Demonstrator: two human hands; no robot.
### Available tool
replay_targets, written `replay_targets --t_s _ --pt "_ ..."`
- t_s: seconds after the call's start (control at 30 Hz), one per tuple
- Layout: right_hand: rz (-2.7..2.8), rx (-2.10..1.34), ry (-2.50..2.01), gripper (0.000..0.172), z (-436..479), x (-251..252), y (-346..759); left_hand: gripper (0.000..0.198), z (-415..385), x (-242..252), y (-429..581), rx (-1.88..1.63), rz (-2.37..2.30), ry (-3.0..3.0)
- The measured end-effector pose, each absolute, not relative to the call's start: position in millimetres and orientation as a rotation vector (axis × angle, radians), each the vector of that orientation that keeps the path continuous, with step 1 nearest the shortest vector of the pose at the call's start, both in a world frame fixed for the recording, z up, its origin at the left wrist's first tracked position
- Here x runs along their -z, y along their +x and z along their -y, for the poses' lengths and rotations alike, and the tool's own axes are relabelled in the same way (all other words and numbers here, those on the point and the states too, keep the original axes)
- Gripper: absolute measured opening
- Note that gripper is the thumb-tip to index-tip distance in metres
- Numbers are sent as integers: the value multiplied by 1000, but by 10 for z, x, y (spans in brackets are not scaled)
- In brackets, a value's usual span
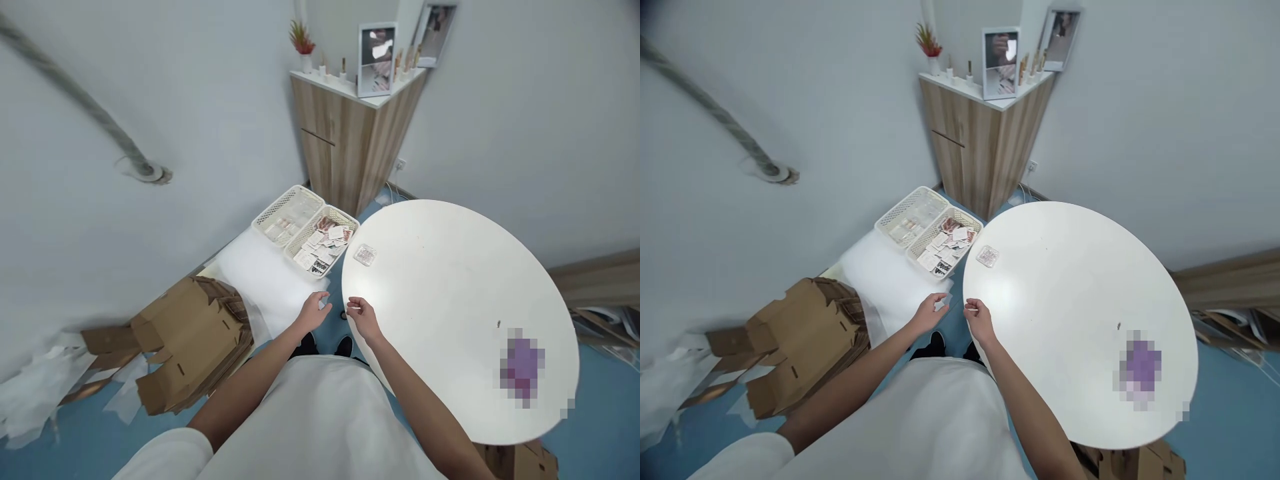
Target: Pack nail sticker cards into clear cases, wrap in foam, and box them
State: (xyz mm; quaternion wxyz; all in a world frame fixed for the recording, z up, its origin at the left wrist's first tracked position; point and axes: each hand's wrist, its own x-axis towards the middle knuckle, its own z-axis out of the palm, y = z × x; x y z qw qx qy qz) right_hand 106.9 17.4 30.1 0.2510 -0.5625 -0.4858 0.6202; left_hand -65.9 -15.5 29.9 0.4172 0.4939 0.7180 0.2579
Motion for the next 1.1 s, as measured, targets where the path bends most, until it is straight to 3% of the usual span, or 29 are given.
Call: replay_targets --t_s 0.17,0.33,0.7,0.97,1.1 --pt "1596 -1797 -1437 35 -229 -144 535 43 398 -220 -1185 -594 -2021 1275" --pt "1981 -1803 -1463 46 -231 29 32 57 583 -74 -1628 -496 -2030 994" --pt "2408 -1465 -1589 66 -401 185 -575 66 618 138 -1804 -602 -1946 766" --pt "2497 -1323 -1598 49 -488 398 -705 69 633 196 -1793 -549 -1893 677" --pt "2533 -1293 -1570 49 -509 424 -779 71 632 193 -1819 -552 -1881 613"
